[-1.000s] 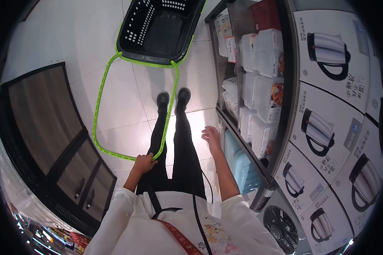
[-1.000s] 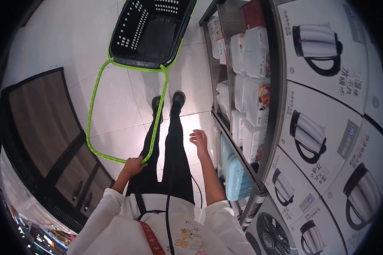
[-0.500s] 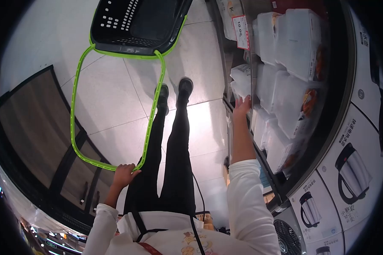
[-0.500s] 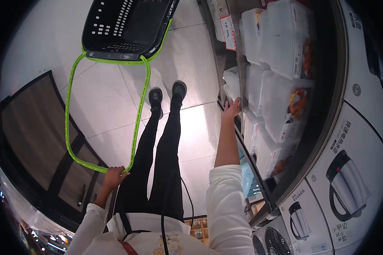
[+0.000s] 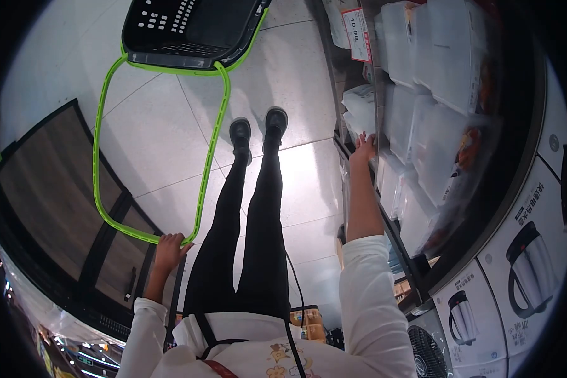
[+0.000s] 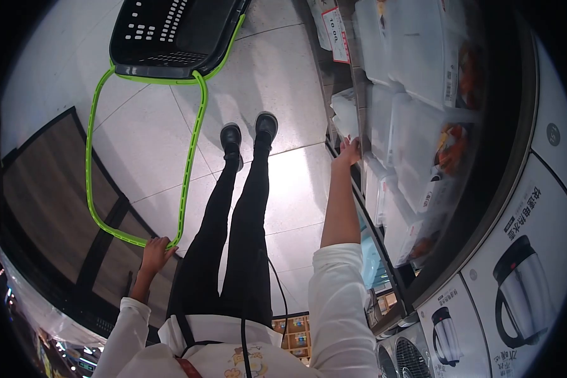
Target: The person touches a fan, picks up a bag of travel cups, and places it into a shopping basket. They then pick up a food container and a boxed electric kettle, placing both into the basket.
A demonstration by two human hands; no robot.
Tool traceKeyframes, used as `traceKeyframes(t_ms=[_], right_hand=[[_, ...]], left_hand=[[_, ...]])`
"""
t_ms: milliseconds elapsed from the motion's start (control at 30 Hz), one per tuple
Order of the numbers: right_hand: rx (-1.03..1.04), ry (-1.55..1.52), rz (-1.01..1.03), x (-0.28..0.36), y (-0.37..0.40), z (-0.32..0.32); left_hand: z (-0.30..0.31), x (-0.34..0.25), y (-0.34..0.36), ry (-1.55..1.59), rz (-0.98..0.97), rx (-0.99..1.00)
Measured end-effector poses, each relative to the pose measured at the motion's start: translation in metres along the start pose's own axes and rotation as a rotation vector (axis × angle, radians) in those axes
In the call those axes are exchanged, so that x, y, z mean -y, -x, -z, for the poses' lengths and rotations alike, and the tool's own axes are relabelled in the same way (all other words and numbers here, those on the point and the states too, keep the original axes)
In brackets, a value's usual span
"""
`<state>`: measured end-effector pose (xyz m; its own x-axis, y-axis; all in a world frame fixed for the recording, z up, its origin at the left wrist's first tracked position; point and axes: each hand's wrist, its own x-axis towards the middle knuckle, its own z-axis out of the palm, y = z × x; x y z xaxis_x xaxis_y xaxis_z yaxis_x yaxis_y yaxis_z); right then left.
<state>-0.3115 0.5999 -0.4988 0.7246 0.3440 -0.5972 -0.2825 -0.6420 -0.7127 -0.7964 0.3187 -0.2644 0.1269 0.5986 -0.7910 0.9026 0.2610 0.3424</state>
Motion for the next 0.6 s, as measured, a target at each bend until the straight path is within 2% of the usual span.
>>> traceKeyframes(t_ms=[267,367,533,567,600], right_hand=[[0.001,-0.095,-0.004,-0.006,0.028,0.000],[0.091,-0.116,-0.051,-0.004,0.026,0.001],[-0.164,0.002,-0.052,0.002,0.038,-0.009],[-0.166,0.003,-0.054,0.001,0.039,-0.007],[-0.079,0.086,0.015,-0.003,0.038,-0.003]], left_hand=[[-0.006,-0.001,0.002,0.052,0.020,0.011],[-0.010,-0.006,0.002,0.056,0.023,-0.012],[-0.016,-0.008,0.001,0.063,0.042,0.022],[-0.016,-0.009,0.001,0.076,0.054,0.049],[-0.018,-0.010,0.001,0.076,0.052,0.053]])
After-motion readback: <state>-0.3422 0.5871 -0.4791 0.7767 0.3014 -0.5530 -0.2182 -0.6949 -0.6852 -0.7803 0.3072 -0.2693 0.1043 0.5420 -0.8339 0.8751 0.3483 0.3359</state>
